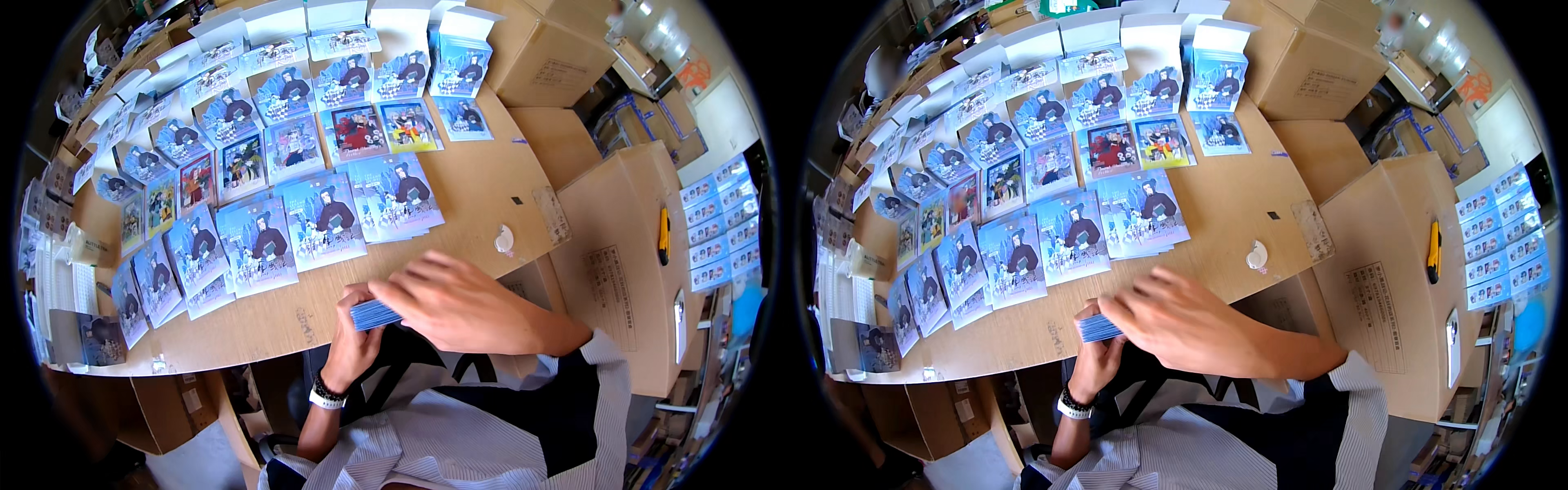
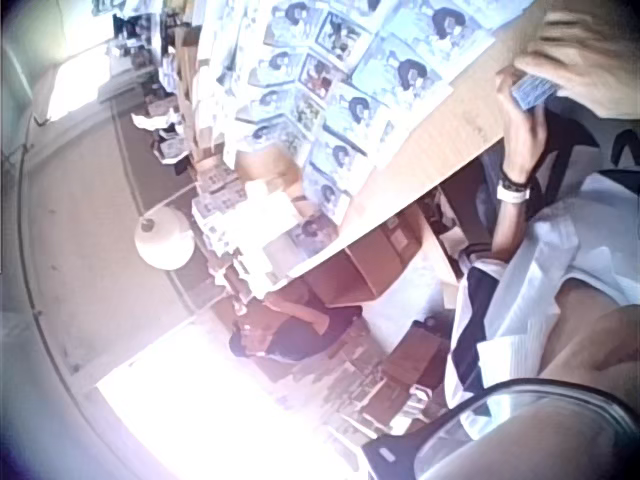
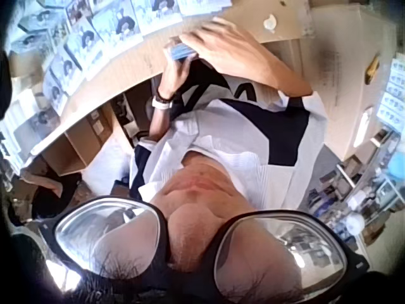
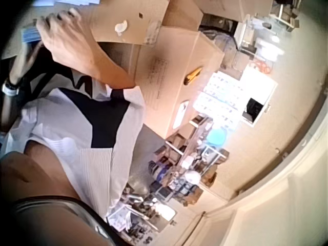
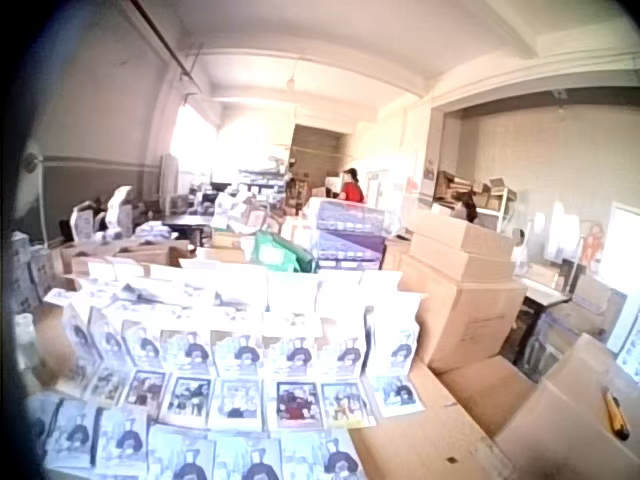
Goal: The person organizes a large collection of illustrated cards on a table. They repeatedly pick up stacks of cards, fan them out to inspect the edges, and place them into neat piles. The person also uses a red marker to write on the cards at various points during the process.
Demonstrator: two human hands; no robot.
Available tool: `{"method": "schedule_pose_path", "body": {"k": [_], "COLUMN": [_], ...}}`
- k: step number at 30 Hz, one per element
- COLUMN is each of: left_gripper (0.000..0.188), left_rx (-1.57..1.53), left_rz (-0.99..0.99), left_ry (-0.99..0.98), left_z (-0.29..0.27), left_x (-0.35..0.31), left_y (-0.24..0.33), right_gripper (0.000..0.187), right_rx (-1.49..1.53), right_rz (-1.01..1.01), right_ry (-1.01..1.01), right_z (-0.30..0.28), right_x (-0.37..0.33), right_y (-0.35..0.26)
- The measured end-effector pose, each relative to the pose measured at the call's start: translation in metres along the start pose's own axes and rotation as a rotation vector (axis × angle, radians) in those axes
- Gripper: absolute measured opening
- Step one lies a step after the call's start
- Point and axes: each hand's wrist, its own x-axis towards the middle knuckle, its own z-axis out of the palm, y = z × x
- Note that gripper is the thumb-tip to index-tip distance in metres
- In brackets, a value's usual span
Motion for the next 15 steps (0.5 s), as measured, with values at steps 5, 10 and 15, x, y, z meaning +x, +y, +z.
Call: {"method": "schedule_pose_path", "body": {"k": [5, 10, 15], "left_gripper": [0.066, 0.066, 0.058], "left_rx": [0.025, -0.023, -0.009], "left_rz": [-0.009, -0.019, -0.011], "left_ry": [0.002, 0.007, -0.002], "left_z": [-0.006, -0.013, -0.015], "left_x": [0.007, 0.011, 0.012], "left_y": [0.011, 0.01, 0.013], "right_gripper": [0.039, 0.042, 0.044], "right_rx": [0.097, 0.138, -0.289], "right_rz": [-0.056, 0.318, 0.166], "right_ry": [0.045, 0.303, 0.621], "right_z": [-0.007, -0.108, -0.161], "right_x": [0.007, 0.004, 0.069], "right_y": [0.019, 0.077, 0.197]}}
